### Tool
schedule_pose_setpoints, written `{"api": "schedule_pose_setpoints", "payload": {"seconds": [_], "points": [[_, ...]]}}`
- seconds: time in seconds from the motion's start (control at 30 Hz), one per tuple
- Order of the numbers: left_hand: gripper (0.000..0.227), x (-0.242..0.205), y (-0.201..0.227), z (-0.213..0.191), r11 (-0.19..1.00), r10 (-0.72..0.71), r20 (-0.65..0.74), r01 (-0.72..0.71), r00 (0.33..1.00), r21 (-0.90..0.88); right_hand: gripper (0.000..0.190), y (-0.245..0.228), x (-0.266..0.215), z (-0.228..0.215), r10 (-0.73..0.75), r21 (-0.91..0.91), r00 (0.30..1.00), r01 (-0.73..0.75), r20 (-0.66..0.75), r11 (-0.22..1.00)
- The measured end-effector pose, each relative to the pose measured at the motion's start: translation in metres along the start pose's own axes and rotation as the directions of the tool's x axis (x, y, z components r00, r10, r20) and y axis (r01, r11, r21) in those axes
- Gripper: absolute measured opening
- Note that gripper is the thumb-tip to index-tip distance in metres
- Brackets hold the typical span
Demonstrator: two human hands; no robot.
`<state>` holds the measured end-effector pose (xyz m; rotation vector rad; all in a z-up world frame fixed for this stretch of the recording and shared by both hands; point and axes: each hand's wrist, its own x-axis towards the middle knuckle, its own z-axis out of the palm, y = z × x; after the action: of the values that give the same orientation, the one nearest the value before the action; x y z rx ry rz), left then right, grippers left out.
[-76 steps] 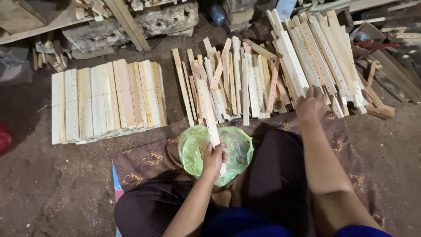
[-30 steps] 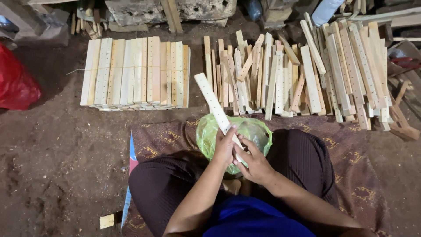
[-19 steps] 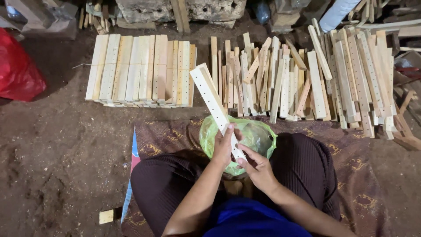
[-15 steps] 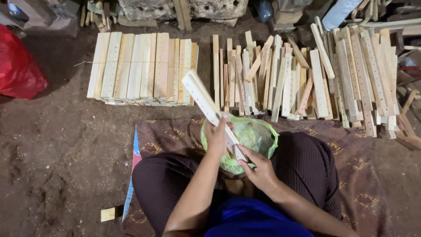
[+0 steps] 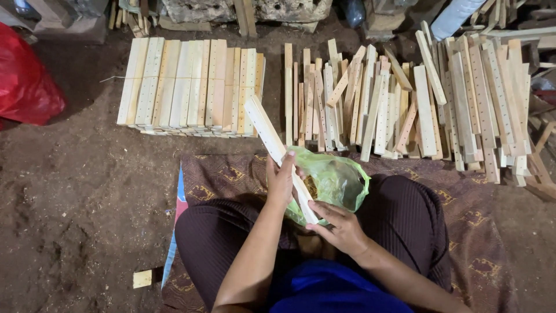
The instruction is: The person is threading a thin string through pre-drilled holes in wooden slats to bundle them together.
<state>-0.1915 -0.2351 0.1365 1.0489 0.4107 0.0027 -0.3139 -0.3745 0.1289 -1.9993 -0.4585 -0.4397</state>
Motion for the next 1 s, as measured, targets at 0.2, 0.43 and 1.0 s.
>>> {"api": "schedule_pose_setpoints", "payload": {"seconds": [0.2,0.43,1.0], "points": [[0.045,0.000,0.001,0.000,0.999,0.022,-0.028,-0.021,0.999,0.028,0.054,0.004,-0.002,0.001,0.010,-0.017,0.999,-0.011,-0.032,1.000],[0.039,0.005,-0.011,-0.007,0.999,0.006,-0.055,-0.004,0.998,0.044,0.050,0.008,-0.008,0.004,0.027,-0.005,0.998,-0.027,-0.051,1.000],[0.031,-0.014,-0.055,-0.002,0.958,-0.272,0.124,0.258,0.954,0.123,0.016,0.008,0.023,-0.002,0.692,0.515,0.645,-0.734,0.325,0.443]]}}
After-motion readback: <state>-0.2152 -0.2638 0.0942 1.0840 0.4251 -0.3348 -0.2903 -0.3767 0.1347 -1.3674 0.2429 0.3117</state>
